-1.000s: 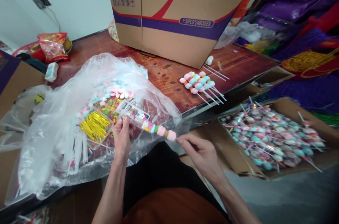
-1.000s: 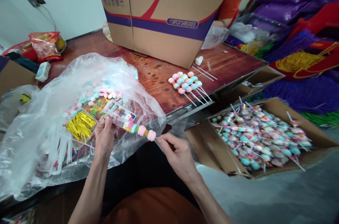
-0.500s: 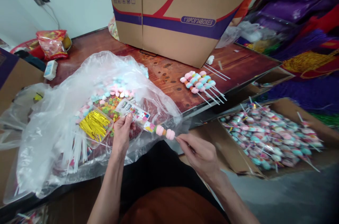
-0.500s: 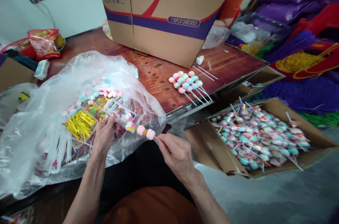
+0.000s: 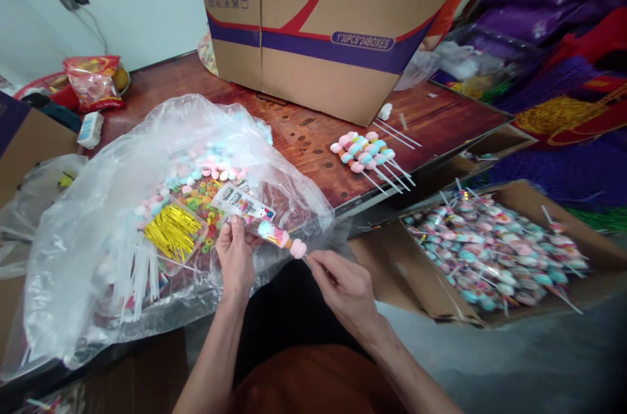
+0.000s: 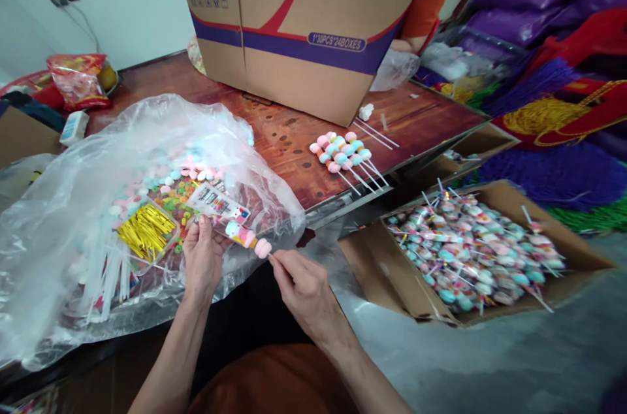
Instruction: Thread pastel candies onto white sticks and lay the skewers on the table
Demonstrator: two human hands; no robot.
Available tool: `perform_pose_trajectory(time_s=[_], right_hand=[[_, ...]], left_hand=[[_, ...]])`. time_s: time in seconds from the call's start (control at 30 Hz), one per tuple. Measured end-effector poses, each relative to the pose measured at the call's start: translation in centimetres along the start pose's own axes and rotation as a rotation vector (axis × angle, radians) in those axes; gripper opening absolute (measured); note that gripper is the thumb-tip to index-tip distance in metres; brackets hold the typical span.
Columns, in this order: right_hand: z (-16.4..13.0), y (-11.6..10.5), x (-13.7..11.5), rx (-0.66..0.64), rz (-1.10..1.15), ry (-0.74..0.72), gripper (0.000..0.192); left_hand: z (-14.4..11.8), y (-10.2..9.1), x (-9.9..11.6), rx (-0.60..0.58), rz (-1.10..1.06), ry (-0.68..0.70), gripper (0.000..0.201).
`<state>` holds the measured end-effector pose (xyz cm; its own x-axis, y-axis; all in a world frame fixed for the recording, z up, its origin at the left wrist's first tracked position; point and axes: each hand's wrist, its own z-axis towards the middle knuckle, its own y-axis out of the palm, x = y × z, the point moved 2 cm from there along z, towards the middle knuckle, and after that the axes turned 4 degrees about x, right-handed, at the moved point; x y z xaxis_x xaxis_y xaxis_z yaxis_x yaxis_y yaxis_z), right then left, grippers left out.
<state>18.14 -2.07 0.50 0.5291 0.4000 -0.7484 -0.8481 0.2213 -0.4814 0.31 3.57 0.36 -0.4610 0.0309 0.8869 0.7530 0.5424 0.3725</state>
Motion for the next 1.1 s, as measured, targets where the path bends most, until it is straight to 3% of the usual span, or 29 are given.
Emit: perform_pose_trajectory(time_s=[0.1,0.2,0.4,0.6,0.7,0.83,0.97,1.1], right_hand=[[0.3,0.3,-0.2,-0.043,-0.015,0.023,0.023],[0.7,0.6,-0.4,-0.007,-0.031,0.04,0.025],[1.0,2.0,-1.1,-0.019,0.02,0.071,0.025],[1.7,3.5,-1.6,0.005,0.084,0.144,0.025],[1.7,2.6,-1.5,-0.098,0.155,0.207,0.027],[0.7,1.9,-0.4,-0.309,0.348,0.399,0.031],[-0.1,3.0,-0.1,-0.309,0.511,0.533,0.029],[-0.3,4.3,-0.9,-0.297,0.504,0.531,0.031]], left_hand=[[-0.4,0.2,-0.2,0.016,-0.021,-0.008,0.043],[-0.5,0.3,-0.4,0.005,-0.046,-0.018,0.042],[-1.2,0.7,-0.8,-0.118,-0.012,-0.107,0.041],[-2.1,1.1,-1.2,-0.16,-0.032,-0.164,0.042],[-1.4,0.8,-0.6,-0.154,-0.073,-0.15,0.043],[-0.8,0.0,0.0,-0.137,-0.093,-0.116,0.04],[-1.6,-0.5,-0.5,-0.185,-0.043,-0.164,0.044],[-2.3,-1.2,-0.5,-0.204,-0.033,-0.124,0.038]])
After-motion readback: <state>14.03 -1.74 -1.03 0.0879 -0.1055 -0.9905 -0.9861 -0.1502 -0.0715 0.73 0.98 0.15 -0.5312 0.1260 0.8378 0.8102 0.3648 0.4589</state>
